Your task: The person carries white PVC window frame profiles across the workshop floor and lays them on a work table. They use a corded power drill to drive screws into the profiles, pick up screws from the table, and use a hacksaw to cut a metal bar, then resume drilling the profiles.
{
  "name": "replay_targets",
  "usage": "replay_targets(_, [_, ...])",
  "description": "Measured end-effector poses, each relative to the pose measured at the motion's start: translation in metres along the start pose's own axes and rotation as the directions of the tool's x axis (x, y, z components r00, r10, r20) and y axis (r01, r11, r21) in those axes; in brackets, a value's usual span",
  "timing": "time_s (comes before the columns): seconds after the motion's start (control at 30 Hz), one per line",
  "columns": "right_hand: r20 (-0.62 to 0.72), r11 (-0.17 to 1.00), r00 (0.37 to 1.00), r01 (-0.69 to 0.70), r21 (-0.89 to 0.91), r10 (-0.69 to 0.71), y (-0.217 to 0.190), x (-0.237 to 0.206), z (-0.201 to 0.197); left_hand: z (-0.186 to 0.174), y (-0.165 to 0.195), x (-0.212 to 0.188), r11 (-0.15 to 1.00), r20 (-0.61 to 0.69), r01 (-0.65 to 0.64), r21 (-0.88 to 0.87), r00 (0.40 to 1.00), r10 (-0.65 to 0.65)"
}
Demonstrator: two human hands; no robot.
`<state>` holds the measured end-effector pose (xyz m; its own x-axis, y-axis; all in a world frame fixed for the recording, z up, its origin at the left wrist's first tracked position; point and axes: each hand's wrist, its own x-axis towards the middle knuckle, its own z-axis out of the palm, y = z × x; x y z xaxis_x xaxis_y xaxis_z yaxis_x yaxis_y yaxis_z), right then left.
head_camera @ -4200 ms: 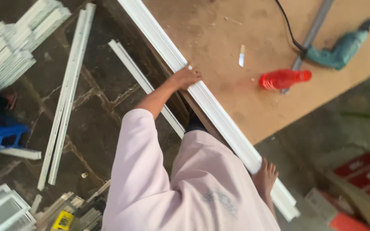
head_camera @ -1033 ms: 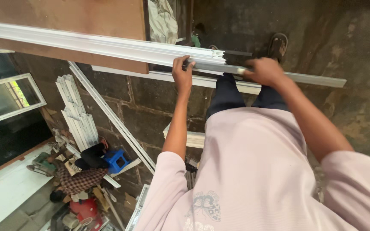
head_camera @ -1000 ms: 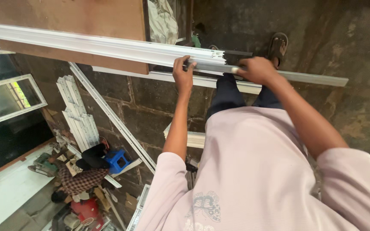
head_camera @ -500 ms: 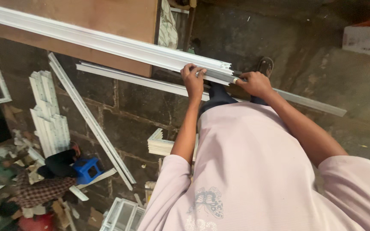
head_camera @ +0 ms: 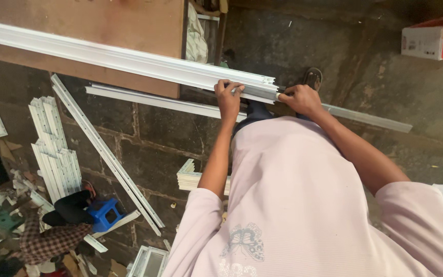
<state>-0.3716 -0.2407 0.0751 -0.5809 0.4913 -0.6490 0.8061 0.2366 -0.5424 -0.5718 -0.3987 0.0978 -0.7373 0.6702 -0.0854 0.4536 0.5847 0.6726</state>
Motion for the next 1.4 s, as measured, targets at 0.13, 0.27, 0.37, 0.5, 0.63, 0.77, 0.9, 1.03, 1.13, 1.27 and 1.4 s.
replay_targets(0.13, [-0.049,1.000,0.999,0.003,-0.006,-0.003,0.024,-0.011,-0.007,-0.017,0.005,-0.002,0.877,0.069,-0.445,0.183,0.895,0.440])
replay_targets(0.27, [-0.080,0.999,0.996,-0.046,0.025,0.048,0.071,-0.042,-0.029,-0.018,0.010,0.013,0.739,0.433,-0.586,0.333,0.791,0.432])
replay_targets(0.37, [-0.062,0.989,0.988,-0.140,0.046,0.142,0.096,-0.057,-0.039,-0.007,0.003,0.035,0.636,0.519,-0.655,0.408,0.740,0.428])
replay_targets(0.5, [-0.066,0.992,0.990,-0.124,-0.014,0.123,0.106,-0.061,-0.034,0.006,-0.006,0.047,0.556,0.590,-0.704,0.442,0.695,0.411])
replay_targets(0.63, [-0.092,0.997,0.994,-0.064,-0.030,0.061,0.107,-0.052,-0.016,0.006,-0.006,0.049,0.548,0.638,-0.728,0.413,0.660,0.397])
replay_targets(0.77, [-0.129,0.999,0.991,-0.030,0.009,0.031,0.111,-0.043,-0.003,0.005,-0.001,0.048,0.530,0.648,-0.740,0.414,0.649,0.399])
replay_targets(0.9, [-0.097,0.998,0.994,-0.058,-0.002,0.058,0.112,-0.039,-0.002,0.005,0.000,0.048,0.509,0.667,-0.747,0.429,0.641,0.380])
replay_targets(1.03, [-0.141,0.999,0.990,-0.033,-0.008,0.031,0.109,-0.037,-0.006,0.004,-0.001,0.049,0.515,0.660,-0.750,0.416,0.638,0.396])
replay_targets(1.13, [-0.135,0.999,0.991,-0.021,-0.045,0.015,0.107,-0.037,-0.010,0.004,-0.002,0.050,0.533,0.668,-0.740,0.409,0.641,0.377])
replay_targets(1.27, [-0.114,0.999,0.993,-0.034,-0.036,0.030,0.105,-0.035,-0.013,0.006,-0.004,0.052,0.503,0.662,-0.758,0.415,0.631,0.404])
replay_targets(1.4, [-0.138,0.999,0.990,0.001,-0.034,-0.005,0.104,-0.032,-0.011,0.008,-0.008,0.052,0.455,0.638,-0.763,0.459,0.639,0.429])
